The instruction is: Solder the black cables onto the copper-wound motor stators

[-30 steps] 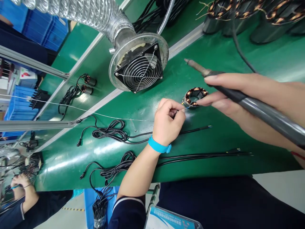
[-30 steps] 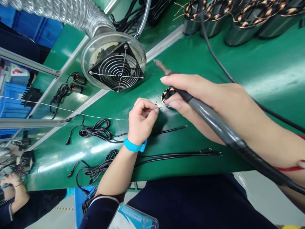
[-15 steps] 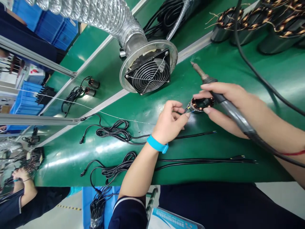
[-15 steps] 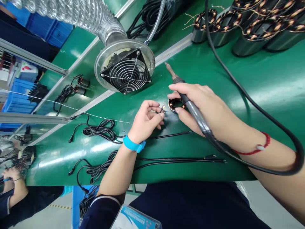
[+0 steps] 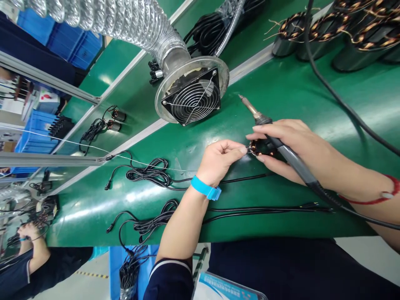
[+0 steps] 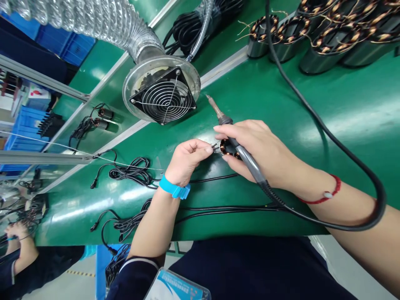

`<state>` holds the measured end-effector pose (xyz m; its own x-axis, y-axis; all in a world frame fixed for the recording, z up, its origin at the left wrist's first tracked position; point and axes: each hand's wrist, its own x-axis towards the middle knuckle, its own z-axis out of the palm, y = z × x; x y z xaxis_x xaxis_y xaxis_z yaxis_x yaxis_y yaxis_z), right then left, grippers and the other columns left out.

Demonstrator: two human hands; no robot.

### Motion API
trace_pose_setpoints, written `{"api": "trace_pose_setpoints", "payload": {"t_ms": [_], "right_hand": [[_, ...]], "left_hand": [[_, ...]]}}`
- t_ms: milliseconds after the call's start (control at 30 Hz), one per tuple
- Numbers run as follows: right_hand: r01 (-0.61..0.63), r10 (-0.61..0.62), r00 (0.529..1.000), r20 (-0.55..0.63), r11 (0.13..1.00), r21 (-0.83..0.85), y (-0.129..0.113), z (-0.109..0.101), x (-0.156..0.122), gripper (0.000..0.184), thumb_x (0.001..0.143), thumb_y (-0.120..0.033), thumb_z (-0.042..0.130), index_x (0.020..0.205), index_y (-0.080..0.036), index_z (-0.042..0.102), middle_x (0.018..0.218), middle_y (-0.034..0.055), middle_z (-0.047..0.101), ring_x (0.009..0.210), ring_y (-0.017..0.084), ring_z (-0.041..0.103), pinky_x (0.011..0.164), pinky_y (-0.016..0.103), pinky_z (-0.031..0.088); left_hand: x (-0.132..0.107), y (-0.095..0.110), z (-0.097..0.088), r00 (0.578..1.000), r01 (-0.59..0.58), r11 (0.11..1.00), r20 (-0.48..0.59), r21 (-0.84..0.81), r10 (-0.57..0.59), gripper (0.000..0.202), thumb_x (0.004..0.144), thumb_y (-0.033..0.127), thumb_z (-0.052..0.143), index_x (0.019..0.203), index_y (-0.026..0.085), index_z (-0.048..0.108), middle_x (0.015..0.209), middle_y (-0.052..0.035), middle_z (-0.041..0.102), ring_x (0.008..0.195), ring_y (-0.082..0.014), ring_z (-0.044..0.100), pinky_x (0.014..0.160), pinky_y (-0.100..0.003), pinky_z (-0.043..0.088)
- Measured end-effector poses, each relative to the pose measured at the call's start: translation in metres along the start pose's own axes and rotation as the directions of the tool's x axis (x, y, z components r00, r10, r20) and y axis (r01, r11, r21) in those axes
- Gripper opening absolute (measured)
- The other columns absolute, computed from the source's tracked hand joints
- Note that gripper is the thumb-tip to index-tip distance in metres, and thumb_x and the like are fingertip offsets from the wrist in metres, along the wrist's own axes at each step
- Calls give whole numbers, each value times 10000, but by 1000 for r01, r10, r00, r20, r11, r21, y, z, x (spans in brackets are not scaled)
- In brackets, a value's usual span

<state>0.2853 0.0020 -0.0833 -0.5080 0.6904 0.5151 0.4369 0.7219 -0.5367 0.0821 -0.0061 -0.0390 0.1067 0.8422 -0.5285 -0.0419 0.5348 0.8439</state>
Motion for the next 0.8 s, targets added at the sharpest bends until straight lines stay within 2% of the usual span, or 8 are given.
{"api": "trace_pose_setpoints", "payload": {"t_ms": [100,267,467,533,633,700,800], "right_hand": [[19,-21,999,-26,999,-49,-1,1,1,530,1025,-294,562,1535,-310,420,1195,66,726,1061,287,689,929,474,568],[-36,37,999,9,998,-47,0,3,-1,486,1007,-325,580,1484,-308,489,1197,63,720,1085,292,690,978,497,558],[-23,23,1000,-2,998,-61,2,4,-2,487,1015,-317,565,1494,-311,475,1206,67,724,1068,288,692,949,490,563],[-12,11,1000,-17,997,-80,2,4,0,467,1029,-314,557,1488,-311,473,1182,60,737,1027,278,702,909,471,567],[5,-12,998,-67,995,-98,2,4,3,436,1042,-300,574,1466,-321,474,1119,32,761,976,257,719,868,441,568],[-16,9,996,-85,997,-76,2,4,4,384,1041,-298,577,1418,-326,507,1045,12,772,936,247,727,866,436,570],[-99,97,988,-117,995,-12,-2,7,5,280,1037,-321,576,1317,-318,573,918,-10,767,870,241,729,858,434,581]], "left_hand": [[-1,0,3,1000,-14,1000,-28,-1,14,381,672,397,956,685,167,652,636,41,617,623,-75,509,632,-231,426],[-3,3,-3,997,2,999,79,36,-5,455,628,424,970,663,173,593,603,66,563,605,-64,477,610,-212,385],[0,-2,7,1000,-25,999,-6,45,25,361,685,361,938,689,166,634,656,55,600,666,-81,503,668,-228,420],[-1,-1,9,1000,-4,1000,22,12,4,279,756,307,885,701,171,648,638,54,575,638,-77,483,631,-220,400],[-3,3,3,995,59,998,81,-26,-57,233,890,275,728,697,171,649,576,59,478,512,-60,366,503,-217,271],[-3,5,-2,990,71,997,119,-16,-69,224,915,270,671,715,167,676,570,57,473,475,-56,323,471,-223,219],[-2,2,-3,977,3,998,213,58,-16,167,880,244,709,734,164,712,611,40,562,520,-62,408,509,-212,305]]}}
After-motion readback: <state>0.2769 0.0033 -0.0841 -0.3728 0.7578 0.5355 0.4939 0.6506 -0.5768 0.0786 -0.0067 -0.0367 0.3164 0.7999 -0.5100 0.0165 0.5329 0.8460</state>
